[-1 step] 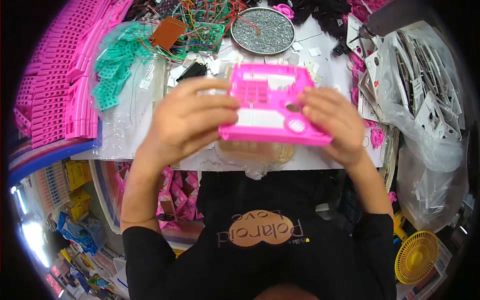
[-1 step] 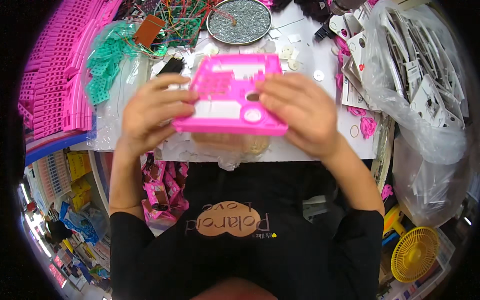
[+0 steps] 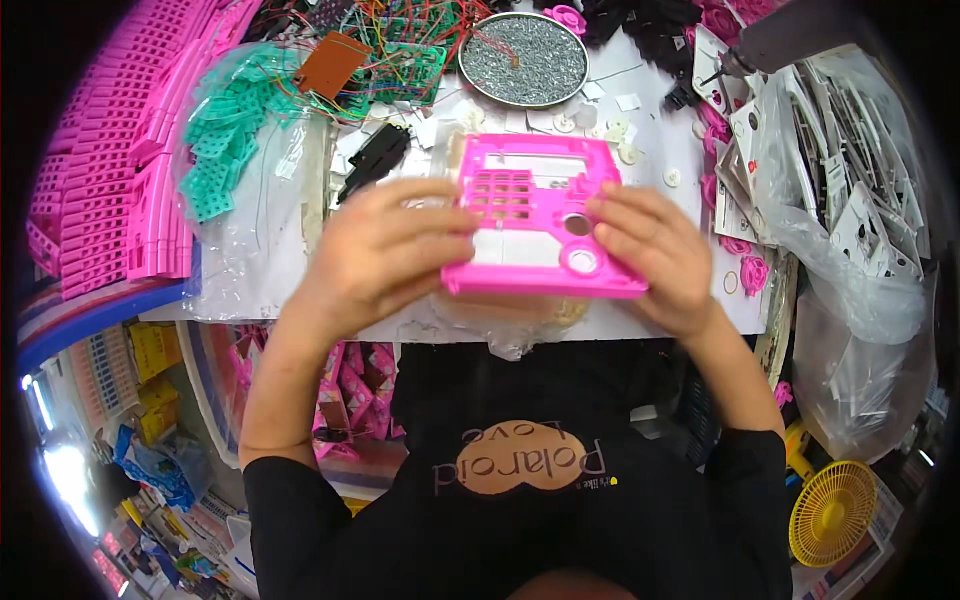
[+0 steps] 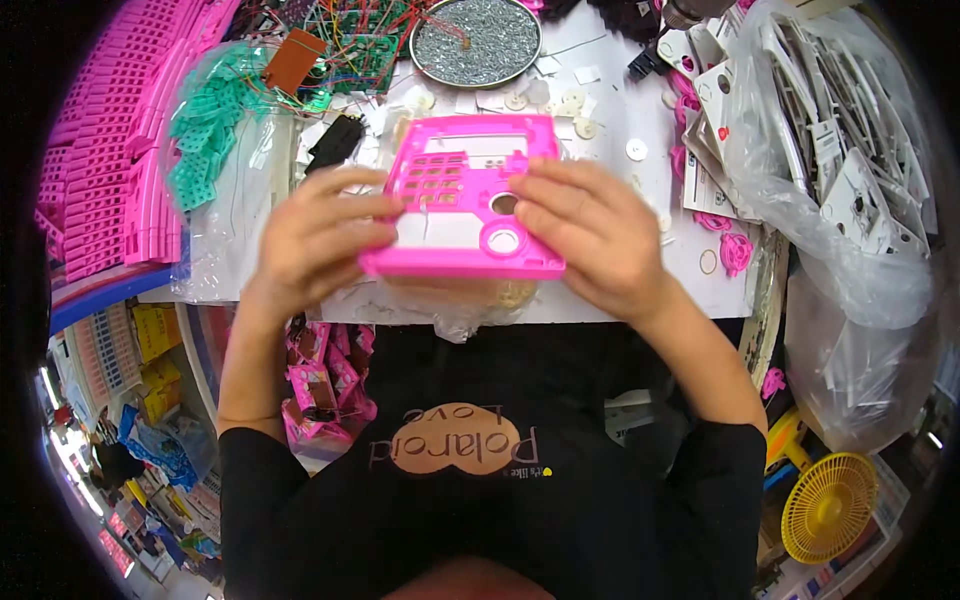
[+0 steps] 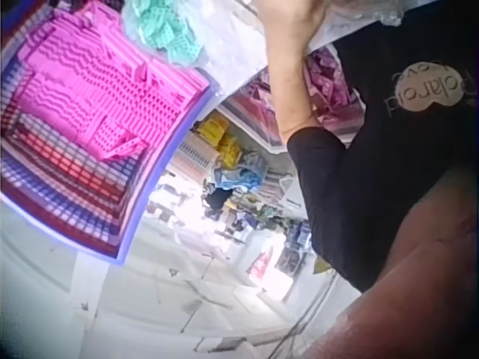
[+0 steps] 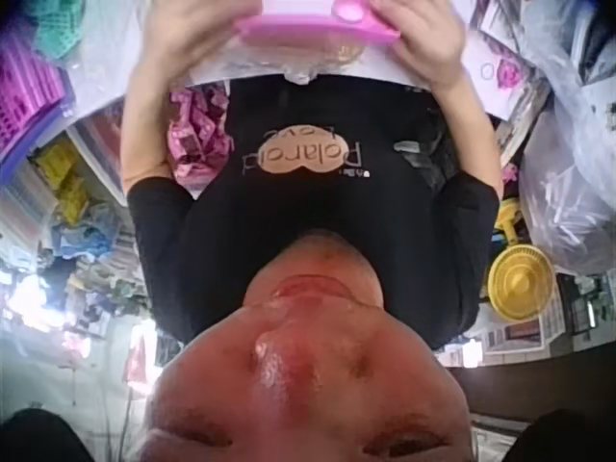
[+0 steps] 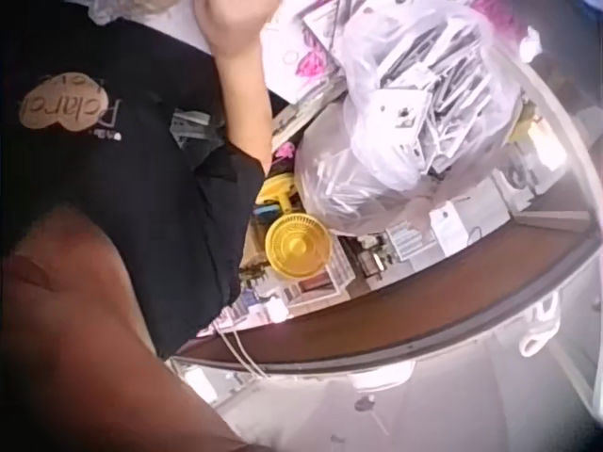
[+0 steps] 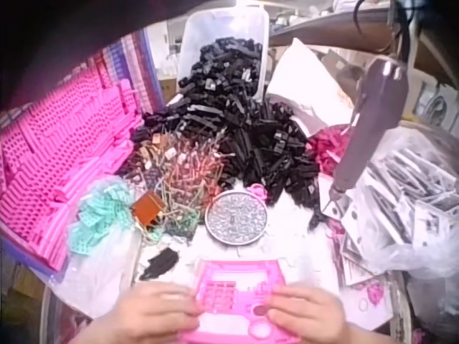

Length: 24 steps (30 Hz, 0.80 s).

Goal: Assemble internal electronic components and outer casing of a toy calculator using an electric screwdriver.

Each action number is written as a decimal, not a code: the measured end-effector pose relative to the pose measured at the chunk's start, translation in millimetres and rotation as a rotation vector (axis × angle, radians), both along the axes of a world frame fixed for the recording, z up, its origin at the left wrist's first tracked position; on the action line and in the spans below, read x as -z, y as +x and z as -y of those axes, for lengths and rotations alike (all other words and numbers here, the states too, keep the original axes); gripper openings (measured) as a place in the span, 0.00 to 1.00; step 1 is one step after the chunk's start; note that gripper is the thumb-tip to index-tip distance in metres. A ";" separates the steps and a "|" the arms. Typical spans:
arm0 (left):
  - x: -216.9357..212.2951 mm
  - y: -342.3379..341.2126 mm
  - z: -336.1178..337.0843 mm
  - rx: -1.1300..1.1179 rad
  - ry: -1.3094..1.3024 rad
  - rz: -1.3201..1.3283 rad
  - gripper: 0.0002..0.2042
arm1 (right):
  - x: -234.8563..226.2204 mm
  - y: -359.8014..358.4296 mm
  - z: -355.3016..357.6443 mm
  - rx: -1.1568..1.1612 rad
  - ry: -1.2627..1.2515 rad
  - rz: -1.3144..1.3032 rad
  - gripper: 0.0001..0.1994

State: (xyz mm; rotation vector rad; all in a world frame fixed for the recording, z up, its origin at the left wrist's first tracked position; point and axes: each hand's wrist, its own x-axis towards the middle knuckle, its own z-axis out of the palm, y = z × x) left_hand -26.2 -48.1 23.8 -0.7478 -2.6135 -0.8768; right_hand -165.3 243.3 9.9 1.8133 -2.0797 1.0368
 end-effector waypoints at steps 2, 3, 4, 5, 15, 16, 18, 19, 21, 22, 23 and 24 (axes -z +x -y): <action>25.7 15.1 -6.0 -0.007 0.005 0.056 0.20 | 30.3 12.3 -6.8 0.019 0.051 0.033 0.21; 36.4 21.9 -6.5 -0.015 -0.018 0.068 0.20 | 31.7 16.7 -10.1 0.010 0.116 0.061 0.22; 40.2 26.0 -6.7 -0.019 -0.041 0.079 0.21 | 30.4 23.4 -13.0 0.003 0.181 0.089 0.23; 41.0 29.1 -6.2 -0.023 -0.038 0.112 0.21 | 29.9 27.8 -15.0 -0.004 0.245 0.116 0.24; 61.2 55.2 -19.1 -0.107 -0.039 0.103 0.23 | 35.8 20.8 -16.7 -0.070 0.371 0.063 0.31; 62.5 59.2 -28.1 -0.138 -0.043 0.075 0.23 | 36.0 11.7 -16.7 -0.102 0.357 0.074 0.30; 56.8 63.1 -40.6 -0.184 -0.036 0.118 0.22 | 34.7 6.9 -15.7 -0.146 0.320 0.120 0.28; 52.5 60.0 -44.2 -0.203 -0.029 0.133 0.22 | 36.1 6.4 -15.9 -0.151 0.304 0.131 0.28; 35.0 48.7 -45.6 -0.214 -0.043 0.177 0.25 | 38.3 6.9 -16.7 -0.160 0.273 0.151 0.27; 25.5 41.5 -51.7 -0.237 -0.042 0.178 0.25 | 35.8 7.1 -14.2 -0.161 0.269 0.149 0.25; 21.5 35.7 -56.7 -0.258 -0.040 0.178 0.25 | 32.8 7.7 -12.6 -0.157 0.277 0.149 0.25; 24.6 31.8 -60.2 -0.233 -0.107 0.185 0.26 | 29.5 8.5 -11.5 -0.152 0.285 0.149 0.26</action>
